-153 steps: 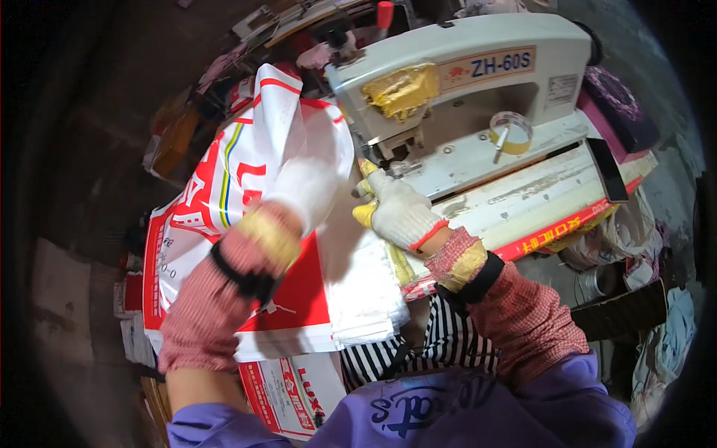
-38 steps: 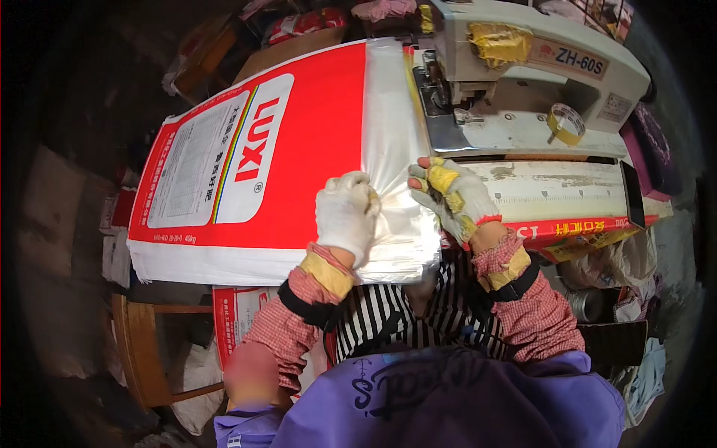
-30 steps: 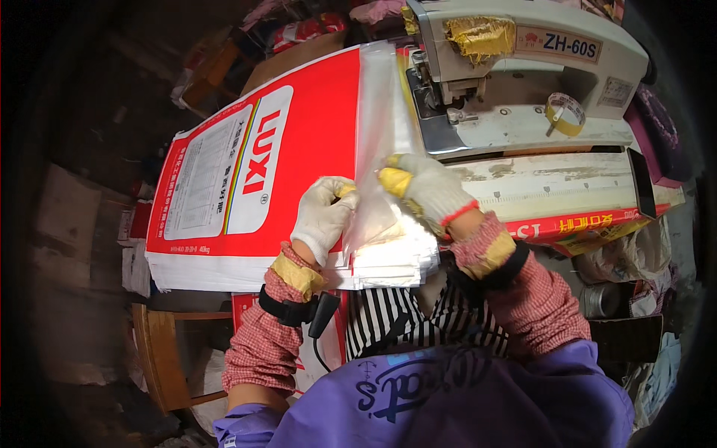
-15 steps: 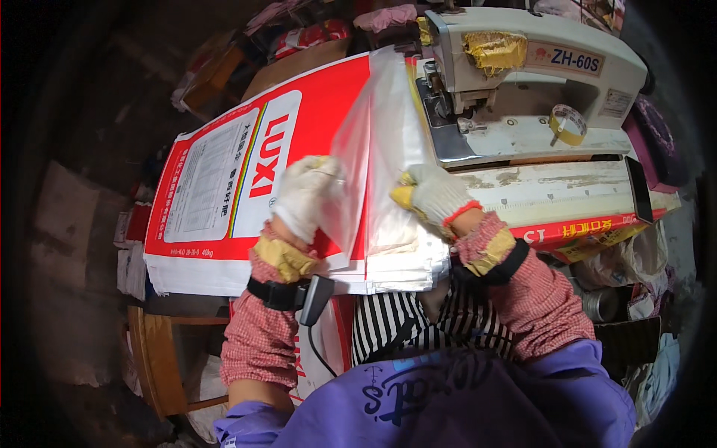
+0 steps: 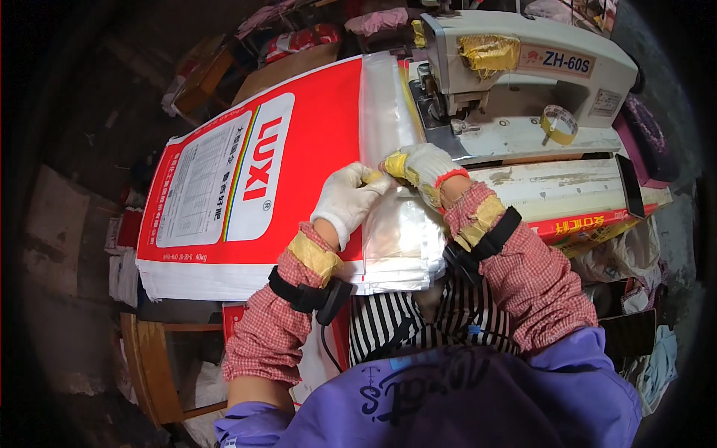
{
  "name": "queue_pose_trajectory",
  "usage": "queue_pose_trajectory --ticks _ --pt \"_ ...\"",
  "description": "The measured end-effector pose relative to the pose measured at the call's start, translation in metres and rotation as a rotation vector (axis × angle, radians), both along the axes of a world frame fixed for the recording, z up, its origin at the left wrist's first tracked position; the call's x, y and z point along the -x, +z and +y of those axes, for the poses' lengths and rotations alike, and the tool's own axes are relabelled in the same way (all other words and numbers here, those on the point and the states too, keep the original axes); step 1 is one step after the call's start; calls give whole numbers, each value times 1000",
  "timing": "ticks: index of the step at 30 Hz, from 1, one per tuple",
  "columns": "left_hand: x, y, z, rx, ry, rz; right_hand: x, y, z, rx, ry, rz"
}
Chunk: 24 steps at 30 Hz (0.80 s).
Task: Sealing industrial fertilizer bags using a sewing and sealing machine.
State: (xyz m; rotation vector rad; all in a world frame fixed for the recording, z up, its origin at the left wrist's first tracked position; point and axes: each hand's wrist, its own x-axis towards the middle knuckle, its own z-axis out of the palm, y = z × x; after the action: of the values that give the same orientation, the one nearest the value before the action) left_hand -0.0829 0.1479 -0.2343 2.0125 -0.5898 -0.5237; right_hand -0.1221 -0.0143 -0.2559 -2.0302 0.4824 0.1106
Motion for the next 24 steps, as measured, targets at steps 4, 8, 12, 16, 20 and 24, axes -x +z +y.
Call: queue_pose_trajectory --ticks 4,8,12,16,20,24 --pt "-4 -1 -2 170 42 -55 -7 1 11 -238 -65 -65" --pt "-10 18 6 97 -25 77 0 11 18 -439 -77 -53" --pt "-35 51 47 355 272 -92 21 17 6 317 77 21" --pt "-46 56 72 320 257 -152 29 21 29 681 42 -228" --pt "-13 66 71 477 72 -192 42 28 85 602 772 -394" --pt "45 97 94 302 115 -173 55 10 101 -325 1099 -285"
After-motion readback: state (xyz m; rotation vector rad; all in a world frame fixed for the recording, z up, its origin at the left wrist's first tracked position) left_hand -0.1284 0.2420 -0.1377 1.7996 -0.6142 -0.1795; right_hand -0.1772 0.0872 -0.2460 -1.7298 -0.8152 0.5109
